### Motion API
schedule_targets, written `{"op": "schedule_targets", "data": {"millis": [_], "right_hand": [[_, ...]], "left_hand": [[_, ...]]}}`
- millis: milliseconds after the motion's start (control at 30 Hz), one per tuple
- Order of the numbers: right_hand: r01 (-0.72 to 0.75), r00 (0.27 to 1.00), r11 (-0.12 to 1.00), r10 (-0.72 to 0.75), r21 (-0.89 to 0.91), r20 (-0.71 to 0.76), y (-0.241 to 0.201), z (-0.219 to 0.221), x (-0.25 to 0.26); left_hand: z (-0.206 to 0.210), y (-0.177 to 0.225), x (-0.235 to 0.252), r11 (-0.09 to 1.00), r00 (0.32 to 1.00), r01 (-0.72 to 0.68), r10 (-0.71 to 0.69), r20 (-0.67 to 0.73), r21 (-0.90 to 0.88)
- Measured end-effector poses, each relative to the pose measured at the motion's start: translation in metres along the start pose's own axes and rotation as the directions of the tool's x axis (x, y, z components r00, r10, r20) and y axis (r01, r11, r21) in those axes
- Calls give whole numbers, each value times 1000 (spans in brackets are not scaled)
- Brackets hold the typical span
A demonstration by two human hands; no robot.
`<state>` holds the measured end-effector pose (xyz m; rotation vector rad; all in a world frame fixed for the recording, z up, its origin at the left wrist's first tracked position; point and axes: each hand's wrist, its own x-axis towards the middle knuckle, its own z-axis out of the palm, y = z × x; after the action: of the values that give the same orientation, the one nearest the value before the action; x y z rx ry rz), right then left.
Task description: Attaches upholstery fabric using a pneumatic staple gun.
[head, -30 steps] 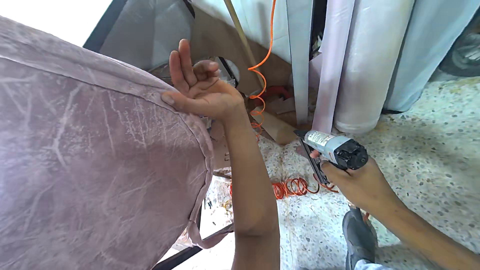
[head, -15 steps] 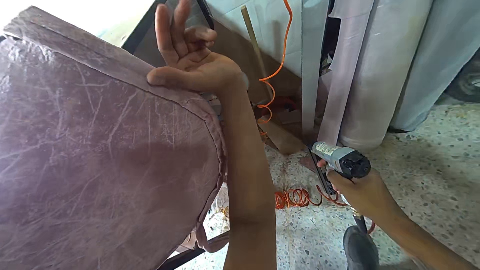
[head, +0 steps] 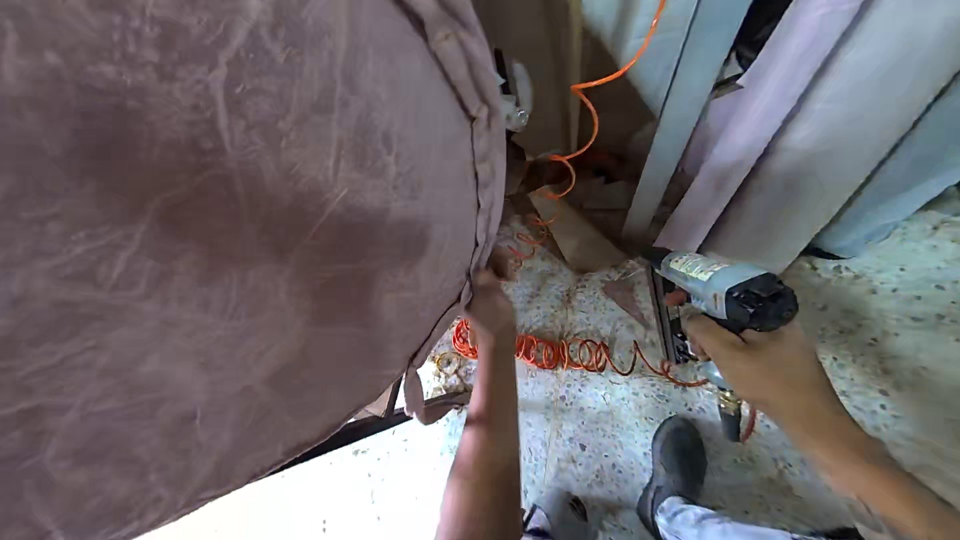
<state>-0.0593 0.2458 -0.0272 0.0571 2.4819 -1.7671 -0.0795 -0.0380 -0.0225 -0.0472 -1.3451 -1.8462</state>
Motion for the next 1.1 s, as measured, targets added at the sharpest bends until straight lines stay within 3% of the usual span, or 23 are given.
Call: {"op": "schedule_targets", "data": {"millis": [67, 200, 333, 433, 533, 600, 700, 767, 867, 933, 1100], "right_hand": [[5, 1000, 1000, -5, -10, 14, 2, 4, 0], [47, 997, 998, -49, 35, 64, -1, 19, 8], [51, 992, 998, -55, 38, 111, -9, 40, 8], [76, 986, 996, -82, 46, 144, -15, 56, 4], [89, 976, 993, -101, 74, 192, -20, 69, -5], [94, 974, 991, -111, 95, 199, -26, 75, -12], [77, 971, 979, -117, 191, 208, -42, 79, -32], [43, 969, 968, -100, 247, 225, -53, 80, -45], [-9, 960, 942, -85, 335, 265, -75, 83, -80], [-46, 947, 916, -87, 398, 308, -93, 89, -112], [-225, 865, 790, -108, 571, 490, -137, 120, -193]], "left_hand": [[-56, 36, -48, 969, 980, 193, -182, -81, 154], [-144, 105, -96, 947, 973, 156, -99, -208, 282], [-169, 178, -94, 943, 975, 110, -40, -220, 313], [-176, 215, -84, 923, 995, 76, -47, -87, 377], [-176, 249, -82, 821, 999, 44, -36, -25, 569], [-179, 263, -78, 747, 1000, -13, -1, 21, 664], [-192, 269, -76, 539, 987, -160, 65, 149, 827], [-198, 267, -69, 422, 960, -279, 140, 242, 863], [-205, 267, -54, 347, 897, -428, 271, 348, 835], [-199, 271, -48, 339, 895, -427, 288, 340, 838], [-203, 265, -62, 483, 953, -262, 265, 145, 836]]}}
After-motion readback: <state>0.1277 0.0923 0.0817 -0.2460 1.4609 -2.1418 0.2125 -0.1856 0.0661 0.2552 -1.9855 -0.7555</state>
